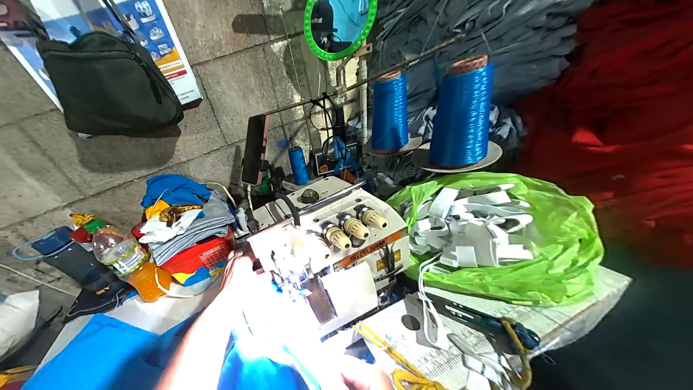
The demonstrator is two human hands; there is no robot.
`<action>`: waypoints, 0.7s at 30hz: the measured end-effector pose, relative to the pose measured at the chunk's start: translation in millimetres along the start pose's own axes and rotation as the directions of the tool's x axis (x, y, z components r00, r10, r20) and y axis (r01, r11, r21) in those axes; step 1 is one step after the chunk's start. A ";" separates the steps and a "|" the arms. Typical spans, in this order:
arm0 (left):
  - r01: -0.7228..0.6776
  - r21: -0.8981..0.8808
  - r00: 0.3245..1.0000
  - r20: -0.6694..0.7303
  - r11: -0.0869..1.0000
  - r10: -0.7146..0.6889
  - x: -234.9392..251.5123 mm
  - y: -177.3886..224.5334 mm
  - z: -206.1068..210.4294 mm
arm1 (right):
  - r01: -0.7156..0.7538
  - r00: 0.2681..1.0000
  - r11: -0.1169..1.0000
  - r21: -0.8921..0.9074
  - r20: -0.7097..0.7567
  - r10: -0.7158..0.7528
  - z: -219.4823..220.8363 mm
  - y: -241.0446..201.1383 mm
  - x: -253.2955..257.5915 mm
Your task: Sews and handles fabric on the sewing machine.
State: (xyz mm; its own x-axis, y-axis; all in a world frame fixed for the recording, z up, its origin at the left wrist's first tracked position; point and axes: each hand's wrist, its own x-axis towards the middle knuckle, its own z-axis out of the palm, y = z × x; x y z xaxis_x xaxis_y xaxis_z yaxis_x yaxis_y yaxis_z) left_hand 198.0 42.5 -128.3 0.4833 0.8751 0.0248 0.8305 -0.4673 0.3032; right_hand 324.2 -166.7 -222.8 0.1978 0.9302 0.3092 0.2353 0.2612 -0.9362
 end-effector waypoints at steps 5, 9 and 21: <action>-0.012 0.005 1.000 0.022 1.000 0.012 -6.7 -18.2 -11.9 | 0.009 0.995 1.000 -0.014 -0.095 -0.011 8.0 -3.4 30.7; 0.107 -0.043 0.988 -0.108 0.993 -0.111 -38.4 -10.9 -23.6 | -0.045 0.983 0.996 -0.072 -0.183 0.031 12.8 -12.3 36.9; -0.403 -0.768 0.914 -0.370 0.499 0.169 -179.9 48.1 -12.3 | 0.257 0.895 0.795 -0.549 -0.174 -0.410 -2.6 -36.3 19.2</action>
State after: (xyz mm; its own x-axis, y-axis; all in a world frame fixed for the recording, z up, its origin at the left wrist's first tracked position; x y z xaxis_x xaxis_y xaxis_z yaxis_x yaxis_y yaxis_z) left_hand 147.6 -135.9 -106.4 0.4799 0.7669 0.4260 0.0068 -0.4889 0.8723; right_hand 321.9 -158.9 -182.4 0.2464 0.6807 0.6899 0.7608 0.3051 -0.5728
